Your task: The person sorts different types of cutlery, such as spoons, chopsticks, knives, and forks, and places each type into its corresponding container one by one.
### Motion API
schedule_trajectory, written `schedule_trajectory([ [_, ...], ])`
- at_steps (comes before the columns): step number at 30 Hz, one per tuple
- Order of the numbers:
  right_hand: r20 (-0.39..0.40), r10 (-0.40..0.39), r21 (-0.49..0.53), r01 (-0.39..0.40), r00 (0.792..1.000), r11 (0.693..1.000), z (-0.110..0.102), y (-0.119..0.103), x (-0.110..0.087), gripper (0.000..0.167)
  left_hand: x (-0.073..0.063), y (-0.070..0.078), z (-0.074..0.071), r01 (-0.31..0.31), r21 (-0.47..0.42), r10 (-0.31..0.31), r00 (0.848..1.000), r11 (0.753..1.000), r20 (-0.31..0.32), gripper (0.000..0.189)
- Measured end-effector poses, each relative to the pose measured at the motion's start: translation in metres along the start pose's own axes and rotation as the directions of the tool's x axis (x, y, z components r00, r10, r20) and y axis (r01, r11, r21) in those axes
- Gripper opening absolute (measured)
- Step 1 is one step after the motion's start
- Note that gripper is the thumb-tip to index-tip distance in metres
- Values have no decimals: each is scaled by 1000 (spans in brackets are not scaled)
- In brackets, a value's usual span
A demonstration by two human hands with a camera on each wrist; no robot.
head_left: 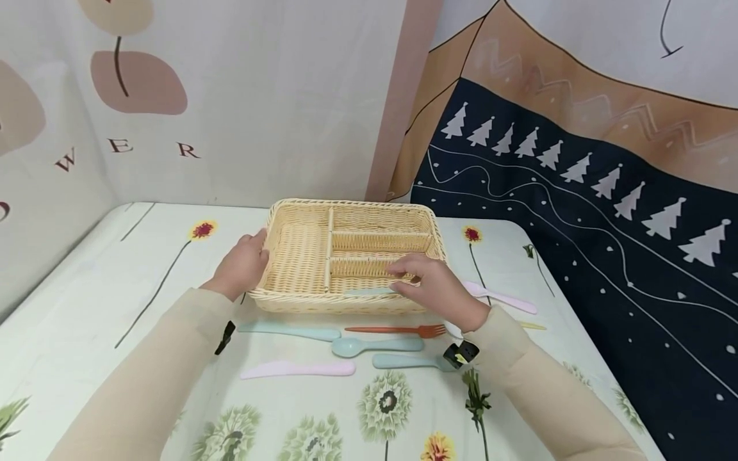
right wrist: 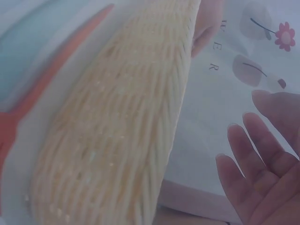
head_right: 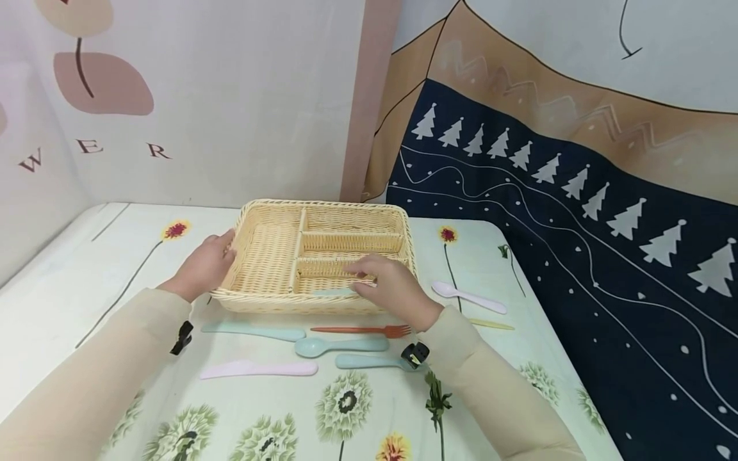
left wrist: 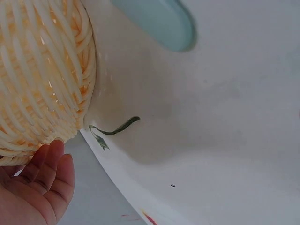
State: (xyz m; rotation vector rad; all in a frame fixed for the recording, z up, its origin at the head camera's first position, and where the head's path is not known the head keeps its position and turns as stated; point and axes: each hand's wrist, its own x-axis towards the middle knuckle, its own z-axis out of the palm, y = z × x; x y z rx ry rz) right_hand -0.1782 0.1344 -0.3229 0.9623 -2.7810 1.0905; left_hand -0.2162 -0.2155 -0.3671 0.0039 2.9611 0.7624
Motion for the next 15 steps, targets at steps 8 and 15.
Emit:
schedule_trajectory([
  [8, 31, 43, 27, -43, 999, 999, -2, 0, -19, 29, 0, 1, -1, 9, -6, -9, 1000, 1000, 2, 56],
  [15, 74, 70, 55, -74, 995, 996, 2, 3, -34, 27, 0, 1, 0, 13, -5, -13, 1000, 1000, 4, 55],
])
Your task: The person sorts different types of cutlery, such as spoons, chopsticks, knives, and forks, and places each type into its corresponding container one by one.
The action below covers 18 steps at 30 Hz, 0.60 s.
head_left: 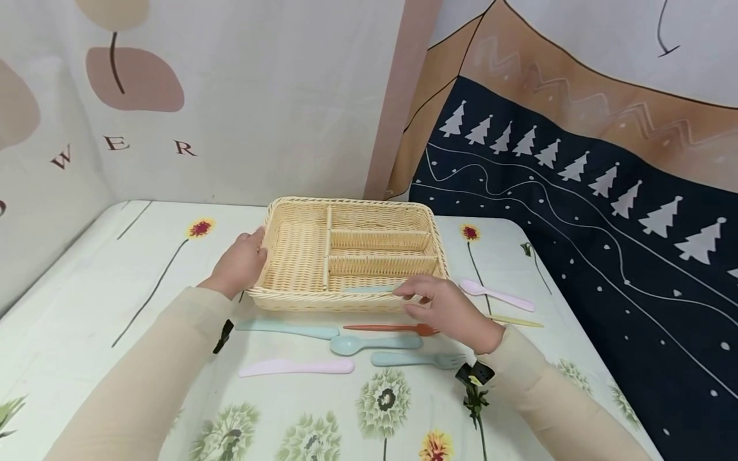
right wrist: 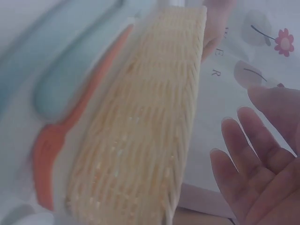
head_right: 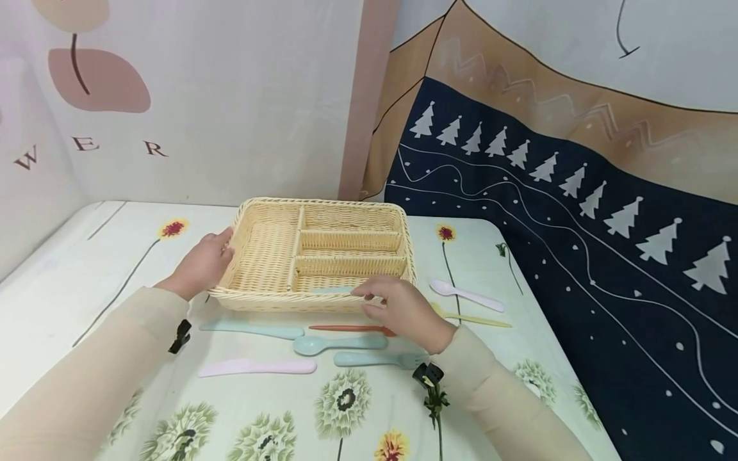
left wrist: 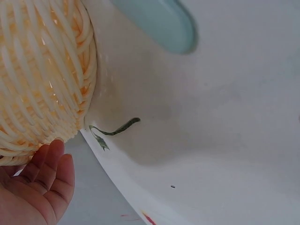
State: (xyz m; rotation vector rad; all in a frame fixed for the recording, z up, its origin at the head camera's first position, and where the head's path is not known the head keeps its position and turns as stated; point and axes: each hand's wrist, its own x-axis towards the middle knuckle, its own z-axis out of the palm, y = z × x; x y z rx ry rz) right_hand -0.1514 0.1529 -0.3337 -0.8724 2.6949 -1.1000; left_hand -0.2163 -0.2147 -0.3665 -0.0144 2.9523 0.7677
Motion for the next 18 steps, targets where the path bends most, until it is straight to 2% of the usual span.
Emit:
schedule_trajectory([
  [7, 88, 31, 3, -31, 996, 1000, 6, 5, -14, 27, -1, 1, -1, 5, 3, -5, 1000, 1000, -1, 55],
  [13, 168, 61, 34, -68, 984, 997, 12, 14, -23, 27, -1, 1, -1, 5, 12, -5, 1000, 1000, -1, 55],
  [18, 215, 79, 13, -84, 973, 996, 17, 24, -30, 25, -2, 2, -1, 7, 8, -7, 1000, 1000, 5, 56],
])
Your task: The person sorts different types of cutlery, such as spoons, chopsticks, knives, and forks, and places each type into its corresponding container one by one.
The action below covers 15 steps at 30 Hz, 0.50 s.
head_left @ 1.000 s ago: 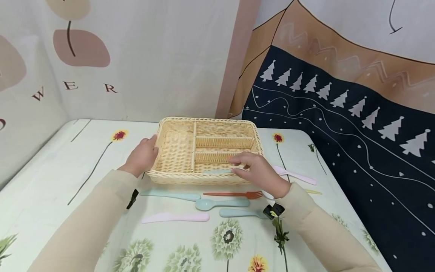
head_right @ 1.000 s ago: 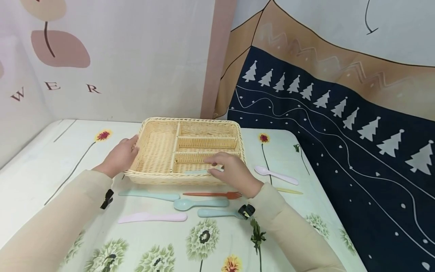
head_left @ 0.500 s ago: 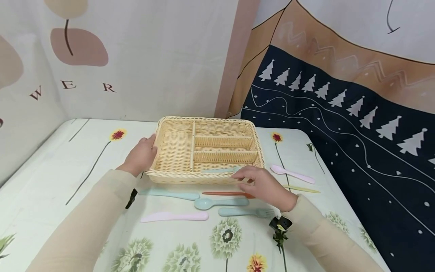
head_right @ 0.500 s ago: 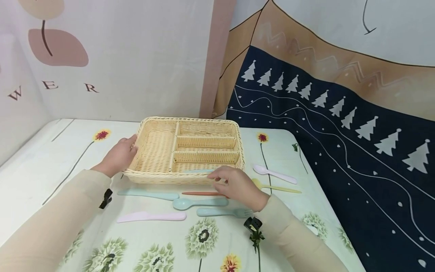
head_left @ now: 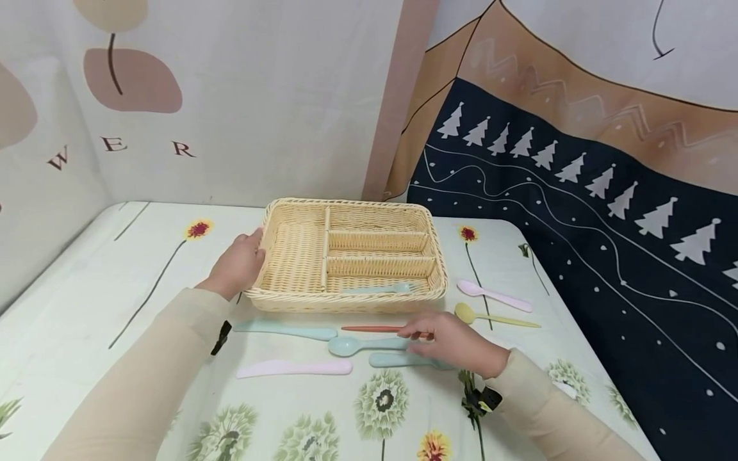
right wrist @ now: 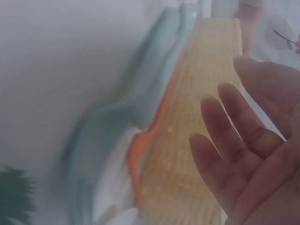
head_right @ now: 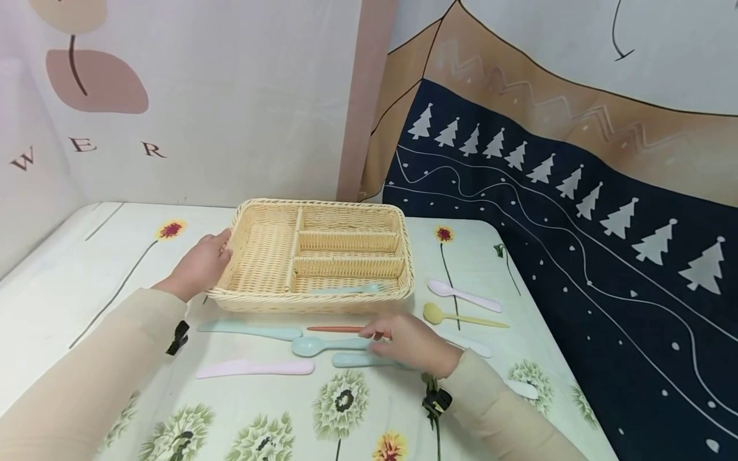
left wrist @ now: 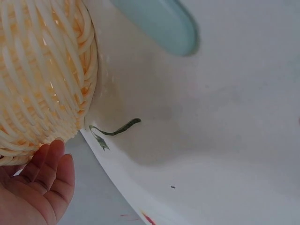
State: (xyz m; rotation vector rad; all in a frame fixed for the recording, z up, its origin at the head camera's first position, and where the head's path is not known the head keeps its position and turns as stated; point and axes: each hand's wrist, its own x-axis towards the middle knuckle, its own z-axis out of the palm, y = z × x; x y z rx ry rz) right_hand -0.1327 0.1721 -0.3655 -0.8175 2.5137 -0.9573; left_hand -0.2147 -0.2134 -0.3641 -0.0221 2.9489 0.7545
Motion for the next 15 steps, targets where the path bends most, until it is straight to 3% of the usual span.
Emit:
schedule_trajectory([
  [8, 45, -52, -34, 53, 998, 998, 9, 15, -6, 21, 0, 0, 0, 3, 0, -3, 1000, 1000, 2, 56],
  [15, 39, -19, -70, 22, 999, 997, 14, 21, -11, 23, 1, -1, 2, -1, 6, 1, 1000, 1000, -2, 56],
])
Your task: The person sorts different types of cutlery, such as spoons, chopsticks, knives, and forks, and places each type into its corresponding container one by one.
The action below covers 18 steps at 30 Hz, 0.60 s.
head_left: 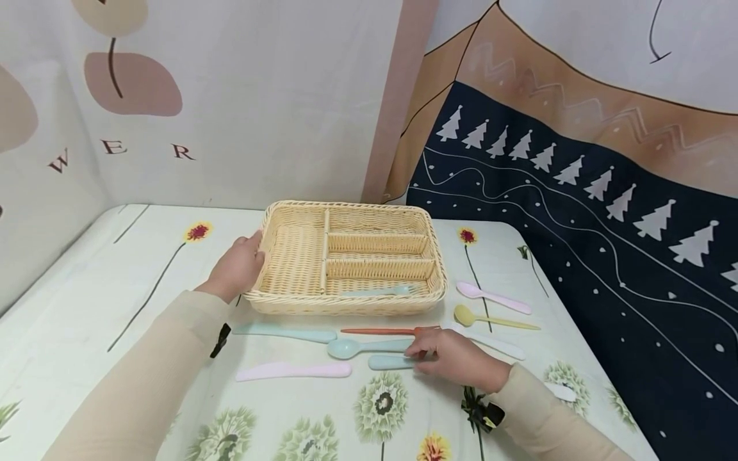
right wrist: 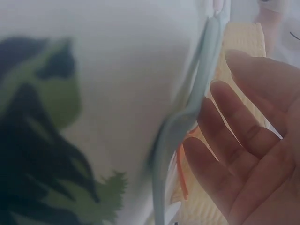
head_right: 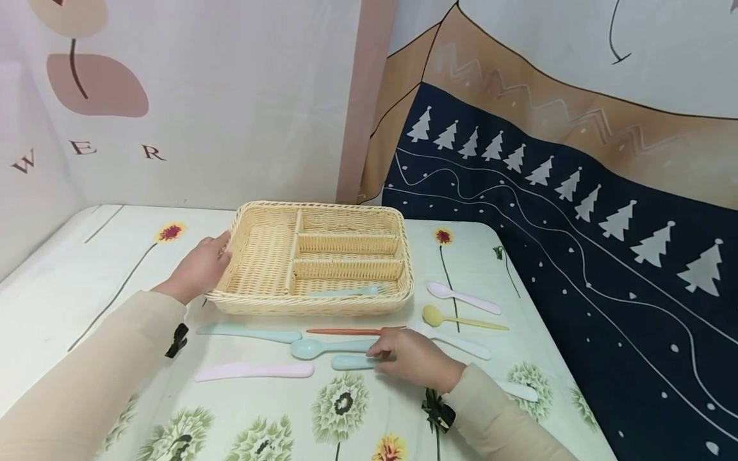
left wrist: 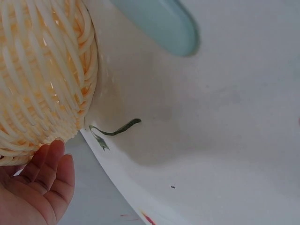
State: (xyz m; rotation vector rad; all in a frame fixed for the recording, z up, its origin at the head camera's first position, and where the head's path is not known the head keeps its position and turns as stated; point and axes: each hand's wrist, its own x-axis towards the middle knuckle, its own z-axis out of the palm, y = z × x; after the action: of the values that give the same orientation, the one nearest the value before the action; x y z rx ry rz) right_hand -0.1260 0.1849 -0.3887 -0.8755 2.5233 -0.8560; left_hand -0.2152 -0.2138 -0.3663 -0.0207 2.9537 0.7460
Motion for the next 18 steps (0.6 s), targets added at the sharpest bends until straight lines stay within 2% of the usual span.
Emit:
schedule_trajectory([
  [9, 9, -25, -133, 26, 1000, 991, 4, 1, -1, 23, 1, -1, 1, -5, 2, 5, 1000, 1000, -2, 56],
  [18, 8, -74, -299, 73, 997, 951, 6, -3, 1, 24, 0, 0, 0, -3, 1, 3, 1000, 1000, 2, 56],
])
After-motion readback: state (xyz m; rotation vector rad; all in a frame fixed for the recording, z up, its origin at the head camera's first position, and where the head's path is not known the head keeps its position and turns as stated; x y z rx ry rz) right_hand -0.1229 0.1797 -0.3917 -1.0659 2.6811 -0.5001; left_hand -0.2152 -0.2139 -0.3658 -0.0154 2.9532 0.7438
